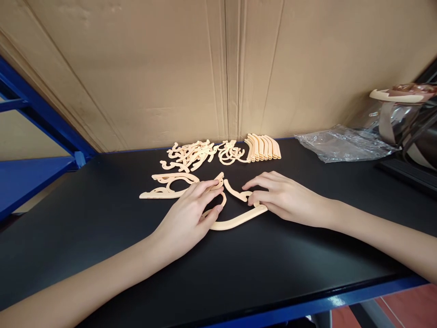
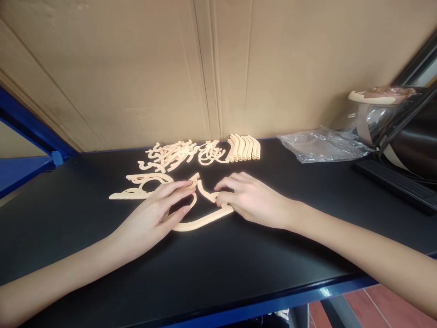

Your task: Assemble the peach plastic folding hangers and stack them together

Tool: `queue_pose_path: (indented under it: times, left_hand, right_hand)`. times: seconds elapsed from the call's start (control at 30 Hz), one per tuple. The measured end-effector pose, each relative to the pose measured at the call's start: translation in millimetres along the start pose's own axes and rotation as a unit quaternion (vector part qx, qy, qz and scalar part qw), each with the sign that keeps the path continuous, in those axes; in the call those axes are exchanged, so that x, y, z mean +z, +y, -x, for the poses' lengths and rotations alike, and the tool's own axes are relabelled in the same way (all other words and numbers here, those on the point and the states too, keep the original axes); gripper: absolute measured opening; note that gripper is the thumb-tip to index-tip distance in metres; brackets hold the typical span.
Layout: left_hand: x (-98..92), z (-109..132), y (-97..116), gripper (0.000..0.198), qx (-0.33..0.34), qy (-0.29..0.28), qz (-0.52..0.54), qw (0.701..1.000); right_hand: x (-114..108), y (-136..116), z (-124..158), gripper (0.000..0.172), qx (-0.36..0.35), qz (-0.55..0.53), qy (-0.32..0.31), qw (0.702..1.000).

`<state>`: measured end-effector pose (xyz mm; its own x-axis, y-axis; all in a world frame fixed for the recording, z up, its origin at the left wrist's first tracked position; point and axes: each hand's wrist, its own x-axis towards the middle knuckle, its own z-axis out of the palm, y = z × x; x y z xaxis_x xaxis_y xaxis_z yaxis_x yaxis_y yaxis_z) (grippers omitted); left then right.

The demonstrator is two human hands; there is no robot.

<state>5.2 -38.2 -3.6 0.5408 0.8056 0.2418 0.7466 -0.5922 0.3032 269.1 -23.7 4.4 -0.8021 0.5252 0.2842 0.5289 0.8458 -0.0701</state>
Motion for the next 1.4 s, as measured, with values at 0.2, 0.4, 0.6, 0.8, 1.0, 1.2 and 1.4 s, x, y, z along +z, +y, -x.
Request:
queue_pose_path:
  times: [0.2,0.4,0.6,0.8,1.0,1.2,1.4]
  left_hand:
    - [1.5,-0.7,-2.1,0.034,-0.002,-0.003,0.040,0.999]
    - [2.0,-1.3,-0.1,0.035,0.007,0.000,0.012,1.000]
    - [-1.0,-1.0,2.1,0.042,0.002,-0.012,0.007,1.000]
    - [-1.2,-0.8,2.3,0.045,0.001,-0.012,-0.016,1.000]
    - [1.2,1.6,-2.9,0.048,0.027,0.003,-0.013,1.000]
    - [-1.5,-0.2,0.9,0.049,0.057,-0.008,-0.037,0.998]
    - [-4.0,-2.9,4.6,0.041,0.076,-0.002,-0.060,0.995]
  right_hand:
    - [-6.4,-7.4,-1.9,0.025,-0.017,-0.078,-0.022,0.997]
    - [-8.2,-19.8,-2.2,0.015,-0.032,-0.106,-0.025,0.994]
    - [-8.8,-26.0,-1.2,0.014,-0.024,-0.125,-0.033,0.991]
    - [-13.8,-23.0,-1.1,0.028,-0.009,-0.119,-0.062,0.991]
    - [-17.1,-20.2,0.9,0.042,-0.001,-0.117,-0.085,0.989]
    - [-14.0,-9.0,1.5,0.042,0.007,-0.123,-0.074,0.990]
    - [-4.4,2.6,0.4,0.028,0.016,-0.068,-0.004,0.998]
